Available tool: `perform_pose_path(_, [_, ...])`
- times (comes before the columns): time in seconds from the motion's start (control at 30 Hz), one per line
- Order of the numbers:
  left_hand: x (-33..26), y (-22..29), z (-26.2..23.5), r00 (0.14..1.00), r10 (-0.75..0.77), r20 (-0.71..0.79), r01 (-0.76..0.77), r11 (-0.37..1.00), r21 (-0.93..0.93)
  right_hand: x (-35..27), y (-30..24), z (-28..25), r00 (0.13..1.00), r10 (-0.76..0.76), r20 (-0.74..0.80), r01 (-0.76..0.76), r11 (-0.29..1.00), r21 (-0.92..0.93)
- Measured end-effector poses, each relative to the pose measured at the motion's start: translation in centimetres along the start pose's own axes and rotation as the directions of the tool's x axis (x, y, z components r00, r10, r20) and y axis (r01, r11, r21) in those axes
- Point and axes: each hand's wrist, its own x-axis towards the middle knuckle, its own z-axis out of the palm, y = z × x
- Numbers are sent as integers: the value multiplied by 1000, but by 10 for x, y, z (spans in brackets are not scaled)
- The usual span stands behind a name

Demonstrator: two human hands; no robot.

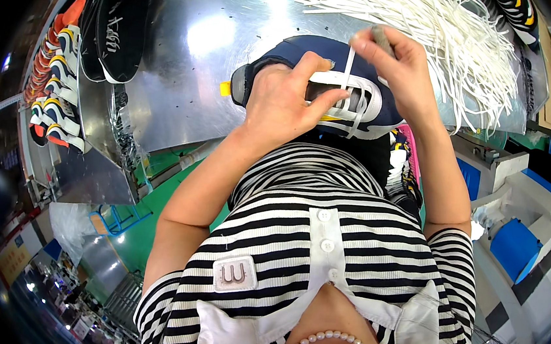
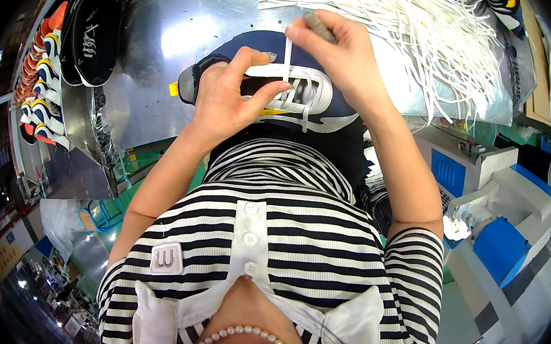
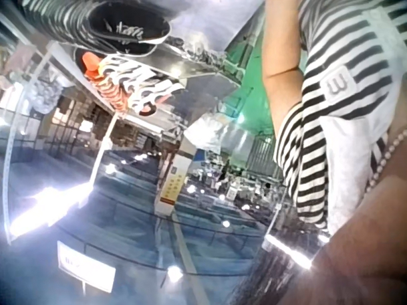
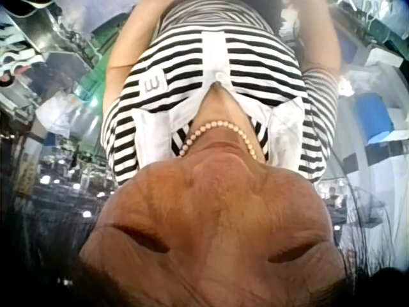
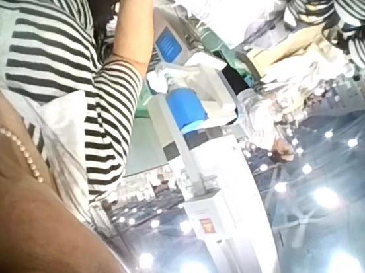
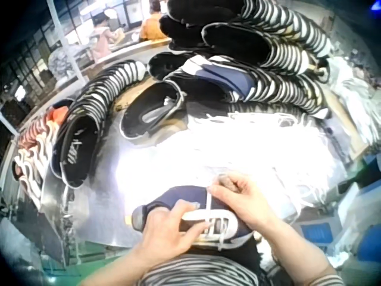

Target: The person laces a blue and white sneaker by hand, threading white shoelaces through the eyelets and pulling them taut. The person repeats this process on a second shoe, ensuring the laces are properly aligned and secured.

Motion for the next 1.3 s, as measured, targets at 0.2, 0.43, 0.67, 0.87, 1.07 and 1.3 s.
perform_pose_path(0.2, [-1,1,-3,995,35,91,-44,994,99,32,-4,-17,973,-82,-217,128,970,207])
perform_pose_path(0.43, [6,-4,-8,980,-157,124,180,962,-206,-28,6,4,972,207,113,-209,978,5])
perform_pose_path(0.67, [7,-1,-5,984,-138,112,157,972,-177,-22,2,4,973,144,181,-129,987,-95])
perform_pose_path(0.87, [6,0,-4,945,-279,171,314,917,-244,-55,-20,1,996,75,53,-56,957,-286])
perform_pose_path(1.07, [9,2,-3,951,-259,171,294,929,-227,-62,-27,3,997,74,-15,-75,941,-330])
perform_pose_path(1.3, [11,7,-3,947,-295,126,315,927,-202,-58,-23,1,994,110,9,-101,940,-325])
